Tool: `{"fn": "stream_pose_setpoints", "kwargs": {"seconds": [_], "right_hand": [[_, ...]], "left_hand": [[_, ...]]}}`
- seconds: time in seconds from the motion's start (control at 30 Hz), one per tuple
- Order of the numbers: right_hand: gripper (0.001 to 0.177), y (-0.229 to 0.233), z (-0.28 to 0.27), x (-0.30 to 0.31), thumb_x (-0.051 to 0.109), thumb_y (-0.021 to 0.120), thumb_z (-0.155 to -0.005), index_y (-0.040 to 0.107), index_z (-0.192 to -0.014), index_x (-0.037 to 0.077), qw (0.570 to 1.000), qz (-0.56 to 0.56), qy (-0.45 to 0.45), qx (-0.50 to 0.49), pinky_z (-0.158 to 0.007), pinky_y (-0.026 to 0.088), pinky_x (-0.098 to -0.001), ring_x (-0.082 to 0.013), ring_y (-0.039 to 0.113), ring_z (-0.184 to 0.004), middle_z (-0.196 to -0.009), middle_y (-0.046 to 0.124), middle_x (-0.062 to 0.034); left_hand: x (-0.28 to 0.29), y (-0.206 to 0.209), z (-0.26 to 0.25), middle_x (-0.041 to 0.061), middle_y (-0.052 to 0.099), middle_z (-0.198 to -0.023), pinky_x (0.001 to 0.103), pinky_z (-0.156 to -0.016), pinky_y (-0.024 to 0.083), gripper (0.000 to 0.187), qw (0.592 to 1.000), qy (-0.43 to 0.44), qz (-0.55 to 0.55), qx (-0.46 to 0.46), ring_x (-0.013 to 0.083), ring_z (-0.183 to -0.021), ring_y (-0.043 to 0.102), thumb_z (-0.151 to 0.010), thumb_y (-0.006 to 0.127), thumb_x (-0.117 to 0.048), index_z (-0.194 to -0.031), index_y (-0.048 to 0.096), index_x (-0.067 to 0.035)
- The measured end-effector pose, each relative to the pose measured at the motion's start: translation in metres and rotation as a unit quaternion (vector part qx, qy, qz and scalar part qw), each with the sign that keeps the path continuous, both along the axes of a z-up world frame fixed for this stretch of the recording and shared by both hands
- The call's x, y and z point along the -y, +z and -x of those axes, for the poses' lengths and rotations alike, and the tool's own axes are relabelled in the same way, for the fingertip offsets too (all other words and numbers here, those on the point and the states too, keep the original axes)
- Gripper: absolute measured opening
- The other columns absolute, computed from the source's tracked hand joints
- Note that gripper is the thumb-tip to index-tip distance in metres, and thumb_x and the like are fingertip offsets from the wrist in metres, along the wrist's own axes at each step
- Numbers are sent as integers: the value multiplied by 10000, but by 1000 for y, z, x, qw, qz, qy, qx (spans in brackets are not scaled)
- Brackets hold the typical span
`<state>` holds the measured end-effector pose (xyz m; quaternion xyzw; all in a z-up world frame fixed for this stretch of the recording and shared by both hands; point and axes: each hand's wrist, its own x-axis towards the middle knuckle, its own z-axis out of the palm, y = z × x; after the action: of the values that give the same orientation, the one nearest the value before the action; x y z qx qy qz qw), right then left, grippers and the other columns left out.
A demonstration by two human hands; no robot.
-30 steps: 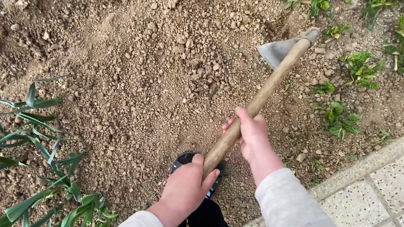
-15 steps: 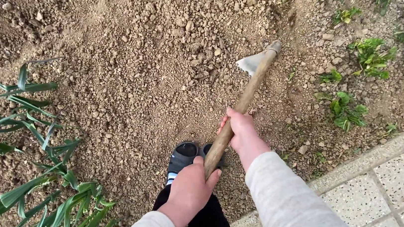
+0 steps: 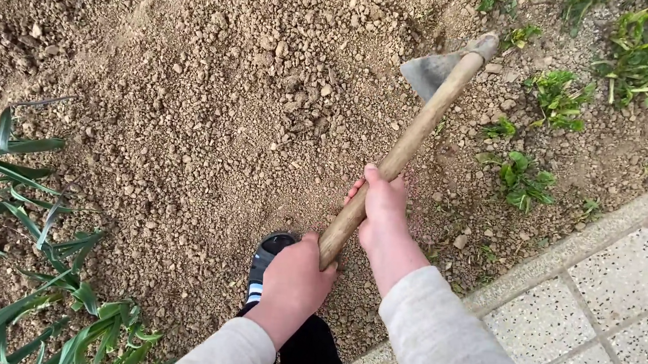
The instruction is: The person uses a hoe to break up and level soil in a garden bed. They repeatedly strike and drag the hoe across the ground to loosen clumps and smooth the surface near small green plants.
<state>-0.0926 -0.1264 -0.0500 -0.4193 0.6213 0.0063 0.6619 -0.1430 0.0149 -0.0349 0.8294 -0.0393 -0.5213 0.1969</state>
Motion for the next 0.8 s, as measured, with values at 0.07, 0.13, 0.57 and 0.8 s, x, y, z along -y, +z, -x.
{"fn": "stream_pose_setpoints", "kwargs": {"seconds": [0.07,0.13,0.57,0.8], "right_hand": [[112,3,4,-13,134,557,-1041,456,-1088,131,995,-67,-39,-59,-548,477,-333,-153,508,-587,-753,525,-24],[103,-34,24,-23,124,560,-1040,457,-1036,117,992,-92,-22,-78,-526,489,-348,-170,513,-570,-720,513,-37],[72,-13,27,-19,132,576,-1048,526,-1095,110,982,-113,-3,-153,-588,511,-315,-139,503,-611,-772,530,-26],[119,11,14,7,142,558,-1060,457,-1116,113,995,-39,-46,-74,-613,527,-328,-156,528,-648,-801,546,-39]], "left_hand": [[-8,-12,19,150,753,-947,550,-793,562,340,999,21,-37,2,415,-903,724,-898,686,-371,-1139,592,-151],[-21,-20,31,147,753,-970,547,-811,562,328,997,24,-61,-28,407,-920,726,-899,676,-375,-1123,593,-151],[-18,-21,43,167,750,-955,548,-833,565,311,998,25,-41,-40,416,-926,720,-912,694,-365,-1064,612,-107],[8,-5,14,151,745,-882,542,-772,543,489,1000,17,12,0,415,-861,713,-954,605,-601,-1022,585,-117]]}}
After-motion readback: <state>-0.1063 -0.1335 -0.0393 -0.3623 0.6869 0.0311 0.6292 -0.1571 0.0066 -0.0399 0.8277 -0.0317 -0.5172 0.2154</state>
